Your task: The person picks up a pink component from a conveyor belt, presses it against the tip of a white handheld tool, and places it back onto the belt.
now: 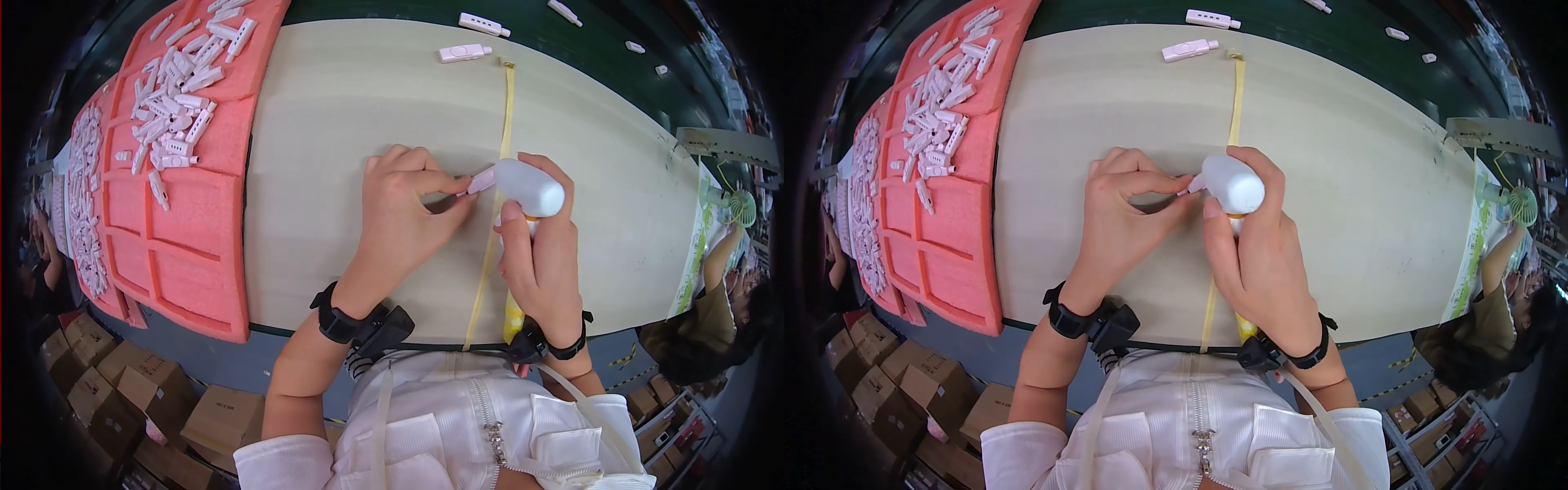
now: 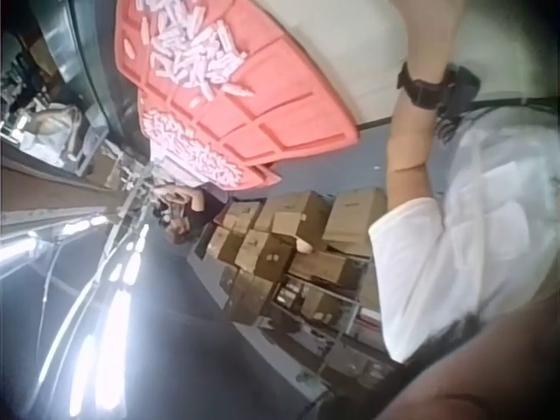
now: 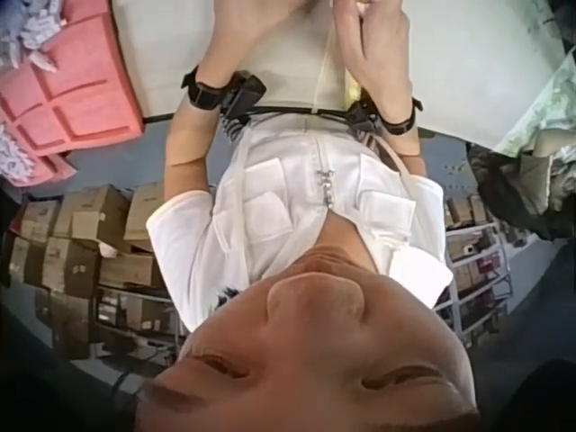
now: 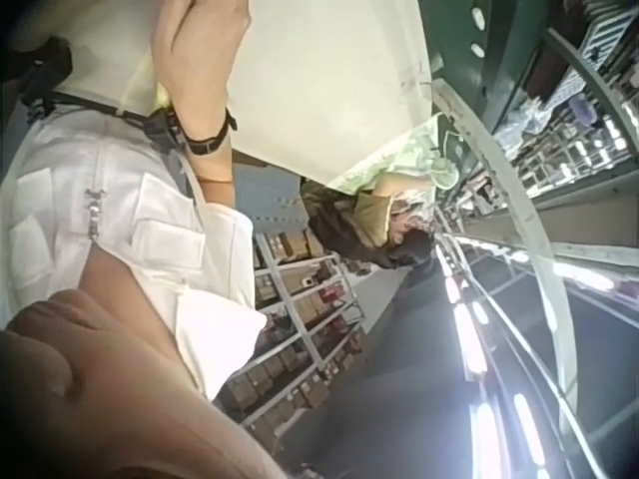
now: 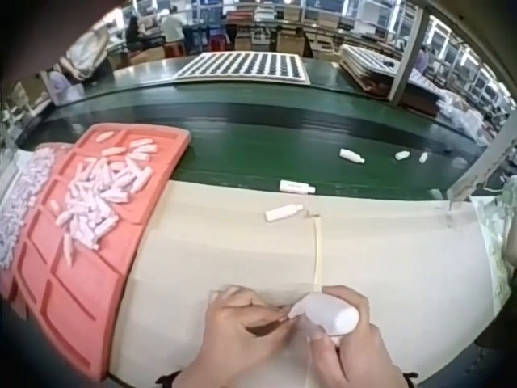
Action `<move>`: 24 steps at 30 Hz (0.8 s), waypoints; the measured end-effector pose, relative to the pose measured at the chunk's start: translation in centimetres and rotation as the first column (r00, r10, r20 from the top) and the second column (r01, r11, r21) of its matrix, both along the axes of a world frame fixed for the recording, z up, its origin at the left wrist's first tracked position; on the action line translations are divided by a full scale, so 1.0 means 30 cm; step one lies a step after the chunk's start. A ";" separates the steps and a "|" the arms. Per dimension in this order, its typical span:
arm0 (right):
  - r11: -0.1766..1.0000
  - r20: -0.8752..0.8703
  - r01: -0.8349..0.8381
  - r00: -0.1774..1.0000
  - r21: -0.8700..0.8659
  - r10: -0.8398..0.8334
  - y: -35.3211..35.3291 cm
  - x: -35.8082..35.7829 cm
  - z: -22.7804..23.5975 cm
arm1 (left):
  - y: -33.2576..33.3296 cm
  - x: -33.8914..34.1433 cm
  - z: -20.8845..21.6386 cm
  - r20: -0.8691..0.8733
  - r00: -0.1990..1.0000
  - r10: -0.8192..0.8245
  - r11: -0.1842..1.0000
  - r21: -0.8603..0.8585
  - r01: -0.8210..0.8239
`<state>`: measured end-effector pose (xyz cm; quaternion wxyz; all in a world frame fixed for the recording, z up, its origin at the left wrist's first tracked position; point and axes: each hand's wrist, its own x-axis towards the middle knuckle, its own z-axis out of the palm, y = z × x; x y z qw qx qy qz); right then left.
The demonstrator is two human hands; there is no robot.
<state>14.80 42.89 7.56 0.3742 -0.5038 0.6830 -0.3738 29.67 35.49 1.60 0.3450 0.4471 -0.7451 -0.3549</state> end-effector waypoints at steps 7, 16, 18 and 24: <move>0.995 -0.083 -0.076 0.994 -0.063 0.071 -0.008 -0.007 -0.070 | 0.006 0.009 -0.008 0.001 1.000 -0.006 1.000 -0.026 0.006; 0.968 0.344 0.241 0.905 0.066 -0.249 -0.030 -0.055 -0.035 | 0.031 0.017 0.042 -0.395 0.916 -0.068 0.937 0.291 0.195; 0.966 0.373 0.256 0.894 0.029 -0.248 -0.032 -0.043 -0.034 | 0.032 0.012 0.054 -0.472 0.880 -0.048 0.873 0.409 0.267; 0.981 0.500 0.156 0.845 0.111 -0.191 -0.028 -0.069 -0.033 | 0.039 -0.004 0.059 -0.658 0.752 0.036 0.851 0.415 0.323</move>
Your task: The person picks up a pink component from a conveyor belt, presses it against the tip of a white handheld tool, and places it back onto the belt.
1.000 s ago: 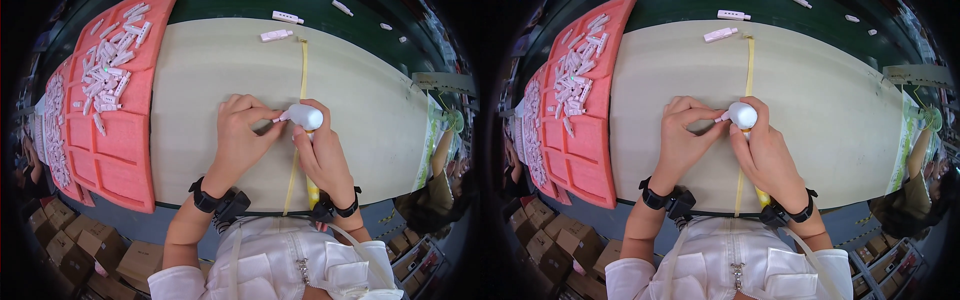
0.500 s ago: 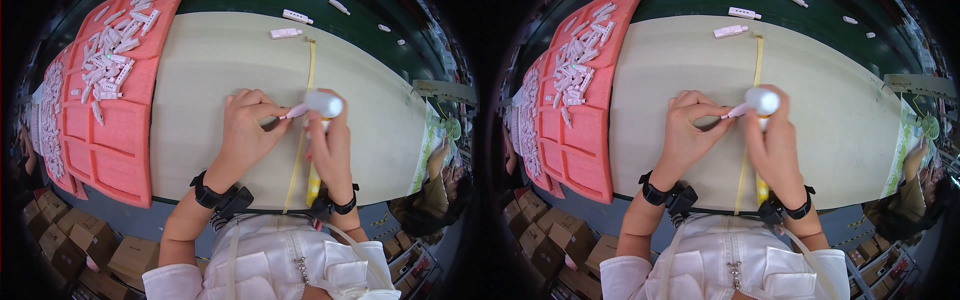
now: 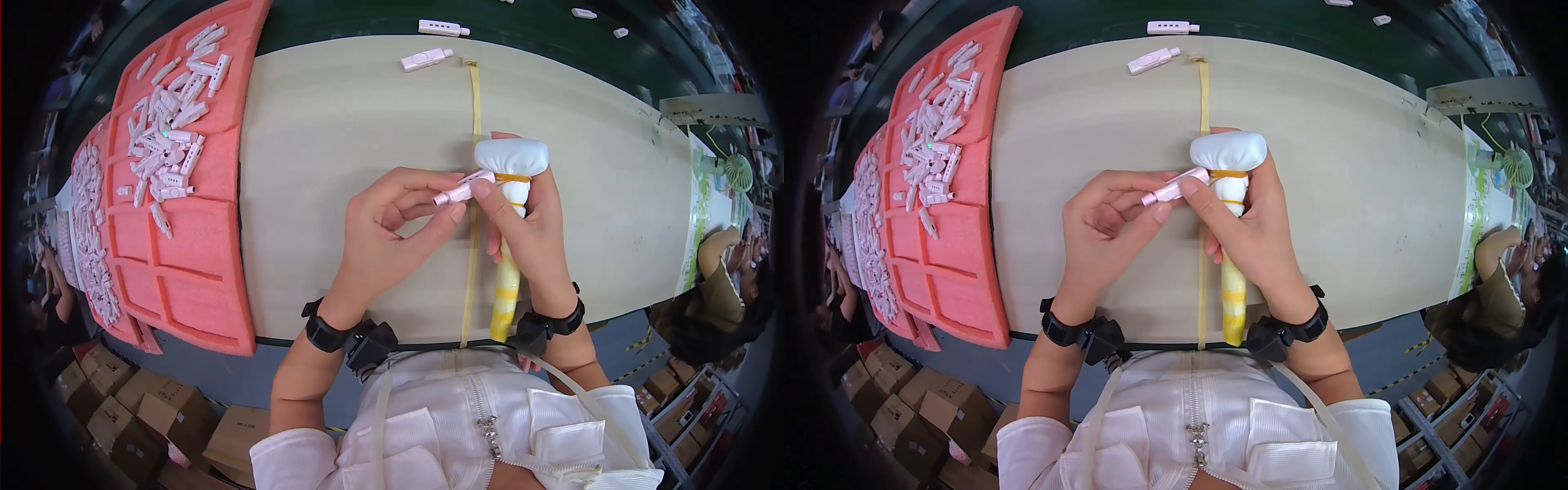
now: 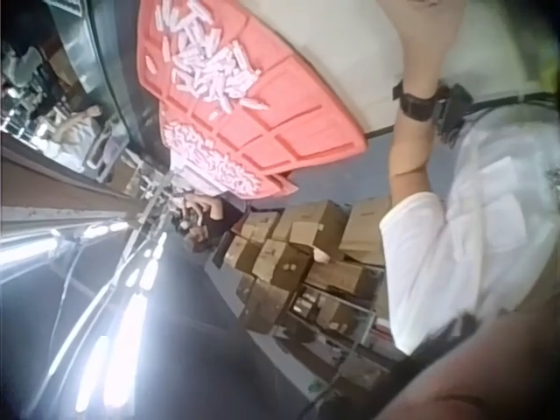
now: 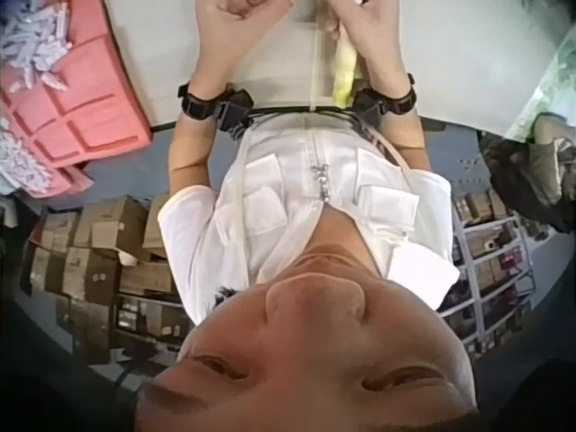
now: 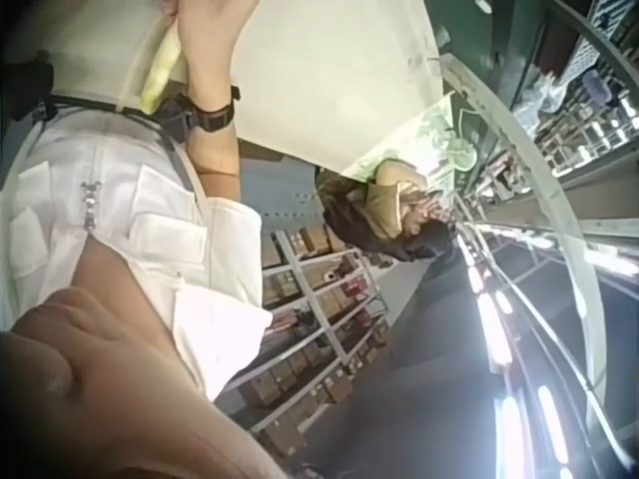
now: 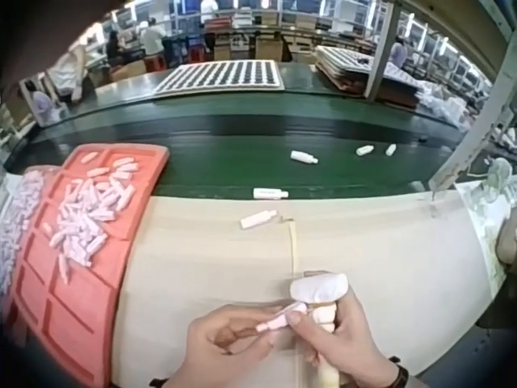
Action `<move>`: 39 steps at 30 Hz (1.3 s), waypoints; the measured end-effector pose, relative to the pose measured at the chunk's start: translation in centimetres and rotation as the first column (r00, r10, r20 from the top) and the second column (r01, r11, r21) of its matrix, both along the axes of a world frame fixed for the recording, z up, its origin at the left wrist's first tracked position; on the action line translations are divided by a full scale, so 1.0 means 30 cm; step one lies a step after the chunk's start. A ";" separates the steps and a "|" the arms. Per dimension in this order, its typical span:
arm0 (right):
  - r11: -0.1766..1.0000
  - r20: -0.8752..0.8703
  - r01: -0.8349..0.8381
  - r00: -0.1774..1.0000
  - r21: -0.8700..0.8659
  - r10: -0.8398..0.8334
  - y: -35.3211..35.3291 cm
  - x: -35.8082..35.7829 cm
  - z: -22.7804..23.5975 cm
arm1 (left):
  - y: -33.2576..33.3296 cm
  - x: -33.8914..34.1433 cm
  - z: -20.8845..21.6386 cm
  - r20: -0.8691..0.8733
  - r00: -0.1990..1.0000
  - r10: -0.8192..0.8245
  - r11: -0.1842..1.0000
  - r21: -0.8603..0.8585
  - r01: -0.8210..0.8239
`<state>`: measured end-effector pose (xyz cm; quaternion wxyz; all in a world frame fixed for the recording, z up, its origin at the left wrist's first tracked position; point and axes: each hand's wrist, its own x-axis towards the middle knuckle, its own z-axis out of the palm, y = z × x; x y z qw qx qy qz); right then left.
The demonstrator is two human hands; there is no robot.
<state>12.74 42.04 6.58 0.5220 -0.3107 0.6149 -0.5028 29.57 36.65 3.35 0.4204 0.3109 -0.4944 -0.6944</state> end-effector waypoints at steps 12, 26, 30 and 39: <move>0.987 -0.182 0.025 0.982 -0.158 -0.054 0.017 0.052 -0.044 | 0.017 0.002 -0.032 0.005 1.000 0.016 1.000 0.024 -0.016; 0.997 -0.093 -0.014 0.996 -0.070 0.007 0.012 0.020 -0.011 | -0.427 0.349 0.079 -0.183 0.612 0.769 0.633 0.090 -0.769; 0.996 -0.107 -0.023 0.994 -0.081 0.014 0.014 0.014 -0.017 | -0.462 0.177 0.057 0.371 0.789 0.490 0.844 -0.429 -0.323; 0.992 -0.117 -0.014 0.993 -0.123 -0.001 0.015 -0.001 -0.024 | -0.463 -0.164 0.010 0.652 0.590 0.477 0.507 -0.752 0.421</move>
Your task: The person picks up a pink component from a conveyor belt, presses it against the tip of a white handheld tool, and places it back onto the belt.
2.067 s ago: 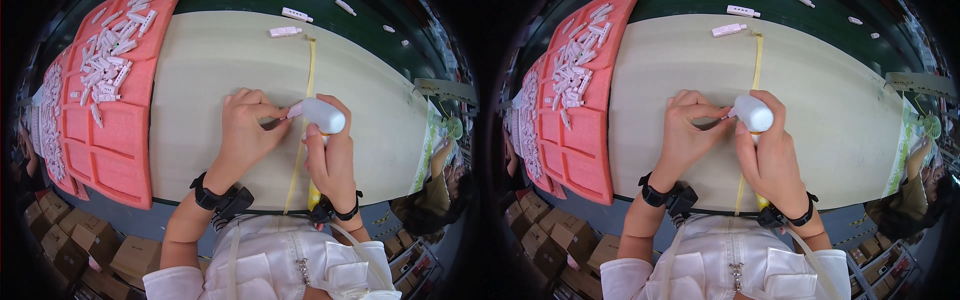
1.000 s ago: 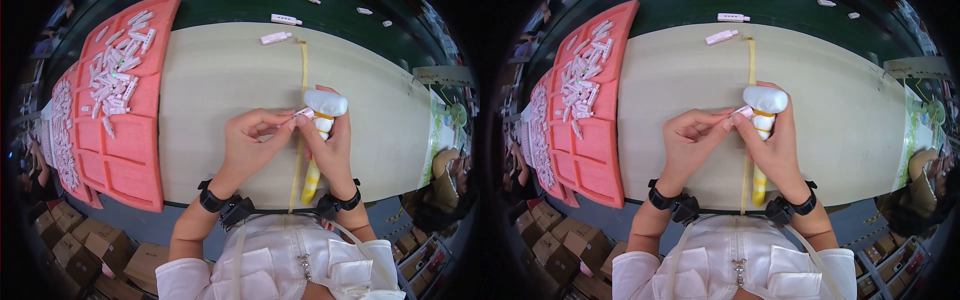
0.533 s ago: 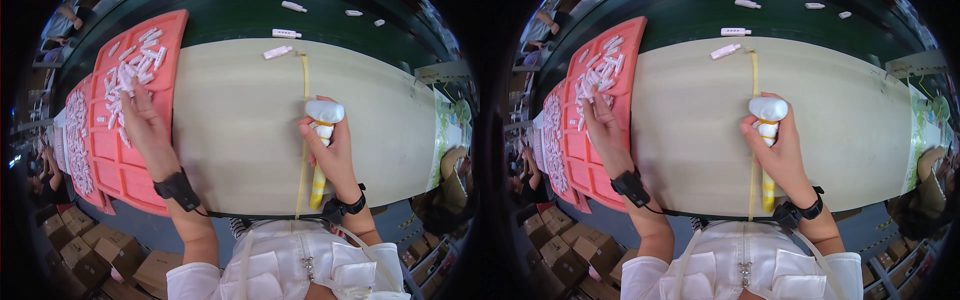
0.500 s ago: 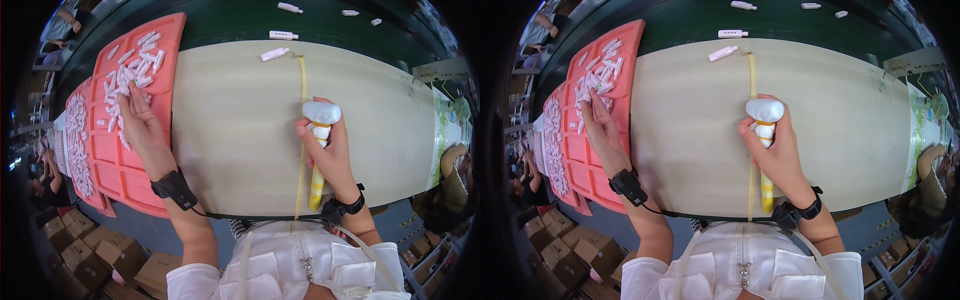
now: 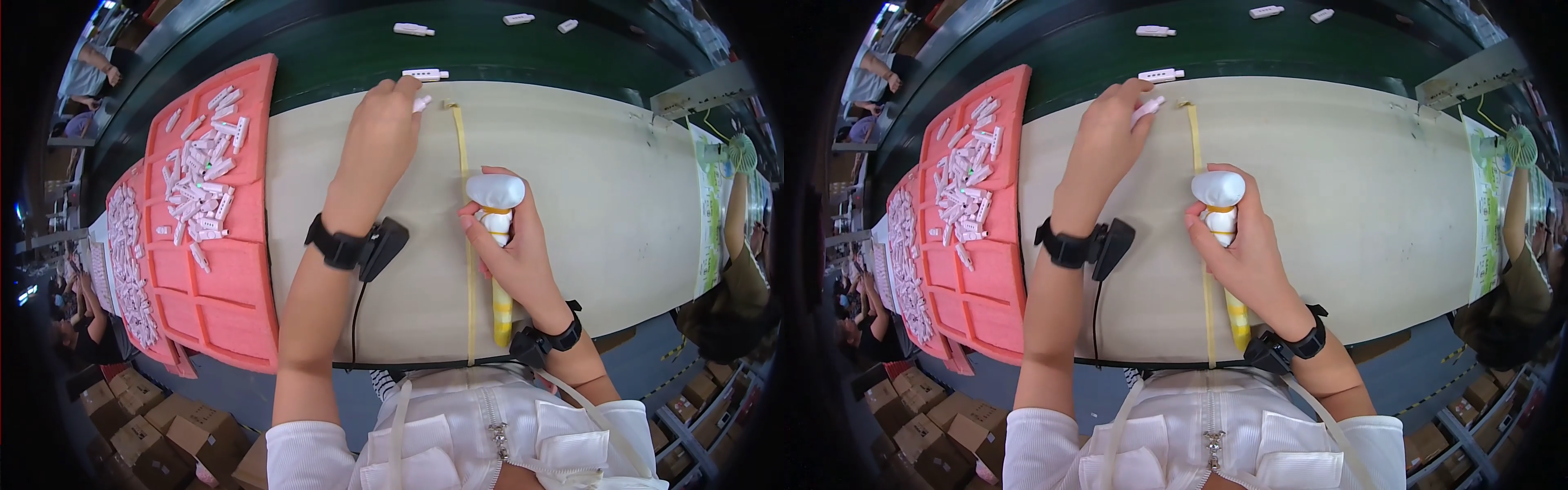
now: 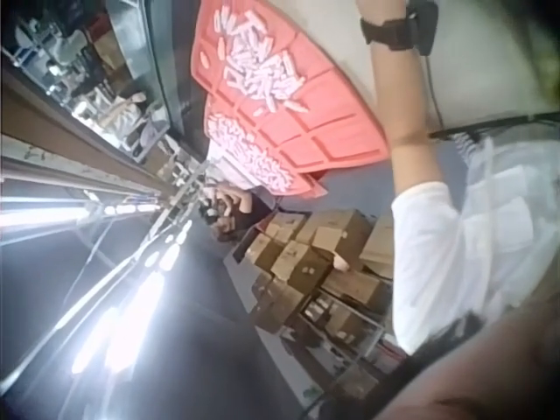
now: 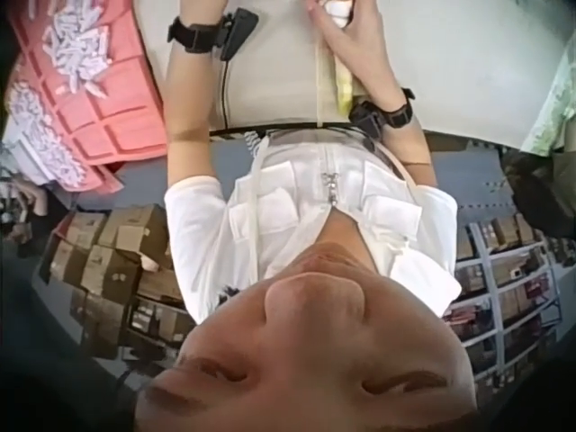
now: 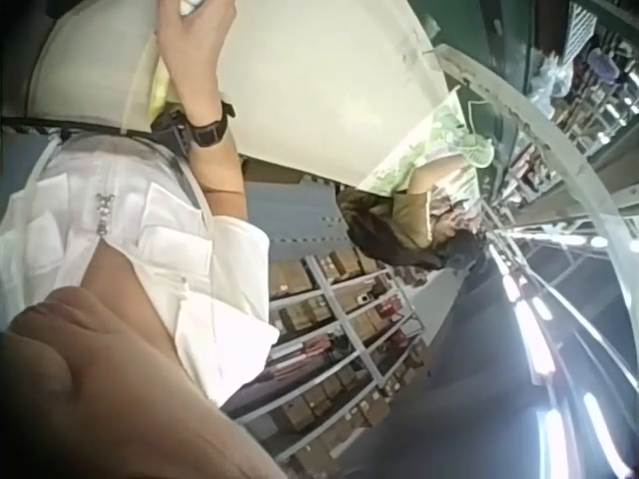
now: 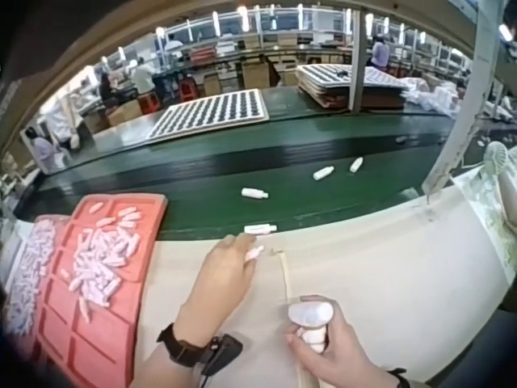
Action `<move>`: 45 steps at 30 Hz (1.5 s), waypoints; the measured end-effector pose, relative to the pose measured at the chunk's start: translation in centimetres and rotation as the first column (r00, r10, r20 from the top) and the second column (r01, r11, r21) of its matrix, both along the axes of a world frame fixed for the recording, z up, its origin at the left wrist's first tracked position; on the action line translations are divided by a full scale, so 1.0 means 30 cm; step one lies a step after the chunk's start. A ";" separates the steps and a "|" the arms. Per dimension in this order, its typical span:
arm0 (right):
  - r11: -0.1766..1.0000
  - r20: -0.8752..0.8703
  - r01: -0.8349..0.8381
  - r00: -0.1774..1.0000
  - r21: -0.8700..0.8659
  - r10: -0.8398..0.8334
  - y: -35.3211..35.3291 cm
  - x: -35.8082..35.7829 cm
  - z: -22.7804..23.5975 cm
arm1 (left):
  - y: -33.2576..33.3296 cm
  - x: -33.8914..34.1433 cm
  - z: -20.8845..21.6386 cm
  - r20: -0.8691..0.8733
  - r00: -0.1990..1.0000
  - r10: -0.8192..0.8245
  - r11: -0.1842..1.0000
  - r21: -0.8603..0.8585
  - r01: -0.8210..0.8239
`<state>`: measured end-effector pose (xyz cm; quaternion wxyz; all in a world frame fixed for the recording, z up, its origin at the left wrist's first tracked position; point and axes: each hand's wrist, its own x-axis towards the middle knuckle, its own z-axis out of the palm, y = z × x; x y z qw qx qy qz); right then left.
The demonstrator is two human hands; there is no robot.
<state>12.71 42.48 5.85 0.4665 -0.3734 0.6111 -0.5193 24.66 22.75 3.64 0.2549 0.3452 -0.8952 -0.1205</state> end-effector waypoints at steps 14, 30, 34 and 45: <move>0.986 -0.273 -0.167 0.948 0.015 0.164 0.027 0.044 0.003 | 0.425 0.149 -0.046 -0.310 0.930 0.195 0.930 0.359 -0.076; 0.989 -0.558 -0.135 0.826 -0.056 0.082 0.040 0.095 -0.020 | 0.427 0.171 -0.084 -0.339 0.923 0.182 0.929 0.368 -0.047; 0.993 -0.523 -0.115 0.844 0.034 0.116 0.020 0.067 -0.018 | 0.422 0.169 -0.087 -0.362 0.921 0.142 0.952 0.306 -0.027; 0.999 -0.053 0.027 0.998 0.033 -0.025 0.005 0.003 0.023 | 0.467 0.151 -0.020 -0.620 0.660 0.425 0.457 0.776 0.435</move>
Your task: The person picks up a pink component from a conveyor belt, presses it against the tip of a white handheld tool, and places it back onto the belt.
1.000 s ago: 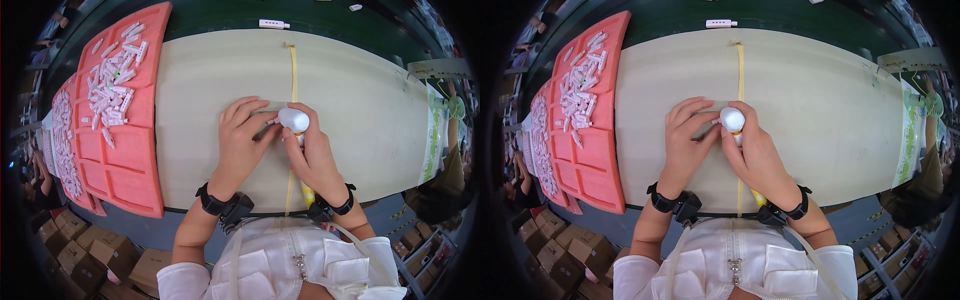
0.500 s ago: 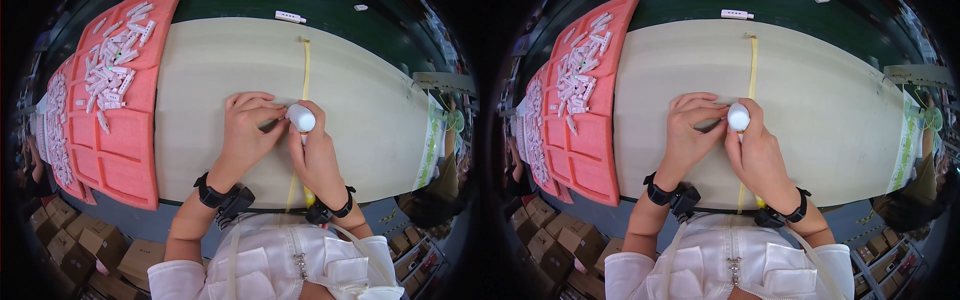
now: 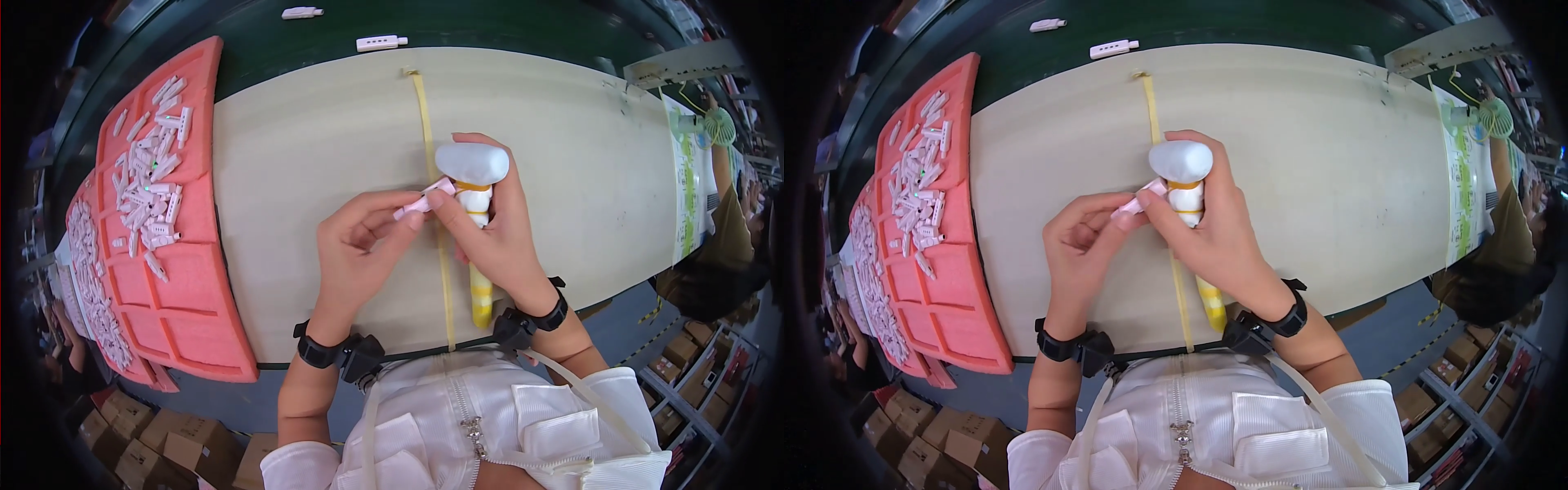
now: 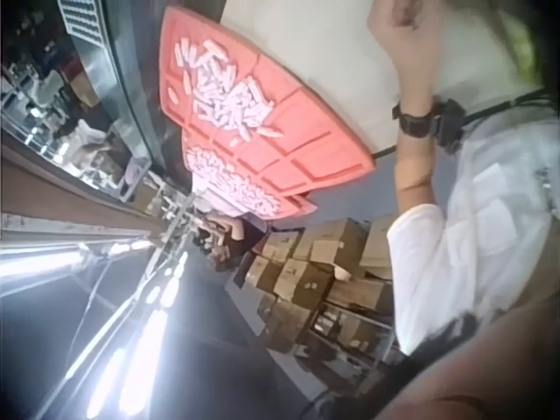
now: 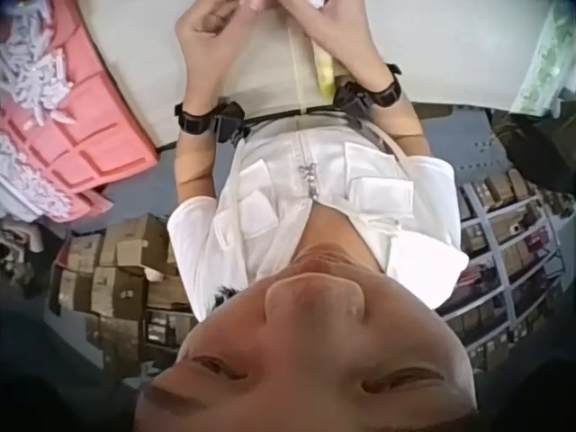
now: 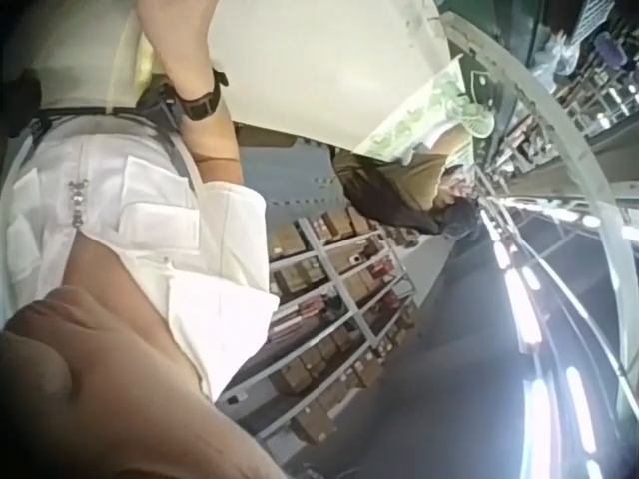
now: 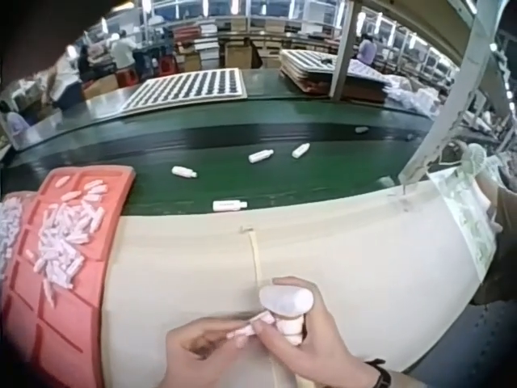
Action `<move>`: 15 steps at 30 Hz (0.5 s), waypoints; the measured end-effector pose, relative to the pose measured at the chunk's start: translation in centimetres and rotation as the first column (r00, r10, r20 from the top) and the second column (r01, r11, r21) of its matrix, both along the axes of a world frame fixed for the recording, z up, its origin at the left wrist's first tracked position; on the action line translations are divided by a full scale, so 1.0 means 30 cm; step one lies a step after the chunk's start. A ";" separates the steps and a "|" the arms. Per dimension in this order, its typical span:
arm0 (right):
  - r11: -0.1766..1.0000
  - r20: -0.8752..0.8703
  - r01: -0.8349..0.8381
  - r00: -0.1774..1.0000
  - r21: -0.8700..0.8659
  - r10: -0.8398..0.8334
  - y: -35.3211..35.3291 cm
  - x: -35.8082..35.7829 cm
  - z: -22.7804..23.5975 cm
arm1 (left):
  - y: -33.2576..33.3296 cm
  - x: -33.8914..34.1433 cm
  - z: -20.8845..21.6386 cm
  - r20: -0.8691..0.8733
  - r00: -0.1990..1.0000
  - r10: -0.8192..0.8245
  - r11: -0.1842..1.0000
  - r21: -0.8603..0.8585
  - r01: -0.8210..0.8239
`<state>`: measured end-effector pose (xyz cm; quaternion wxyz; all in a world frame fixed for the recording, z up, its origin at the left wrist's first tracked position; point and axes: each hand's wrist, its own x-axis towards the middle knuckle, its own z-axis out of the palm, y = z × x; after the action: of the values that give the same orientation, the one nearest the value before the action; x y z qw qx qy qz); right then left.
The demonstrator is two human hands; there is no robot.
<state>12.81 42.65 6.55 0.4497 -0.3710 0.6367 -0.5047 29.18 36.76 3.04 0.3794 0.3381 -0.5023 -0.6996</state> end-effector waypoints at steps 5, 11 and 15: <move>0.989 -0.043 -0.003 0.999 -0.145 -0.003 0.001 -0.001 -0.047 | -0.009 0.006 0.000 0.009 0.999 -0.044 0.999 -0.030 0.044; 0.956 -0.317 -0.080 0.948 -0.281 -0.014 -0.019 -0.004 -0.091 | -0.010 0.018 0.022 0.061 0.997 -0.051 0.998 0.042 0.048; 0.995 0.024 -0.065 0.997 -0.078 0.067 0.000 -0.015 -0.025 | -0.089 0.082 0.067 0.187 0.962 0.199 0.980 -0.042 -0.194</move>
<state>12.38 42.63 5.79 0.4599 -0.4021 0.5982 -0.5187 31.65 34.09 5.05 0.4011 0.4472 -0.5084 -0.6170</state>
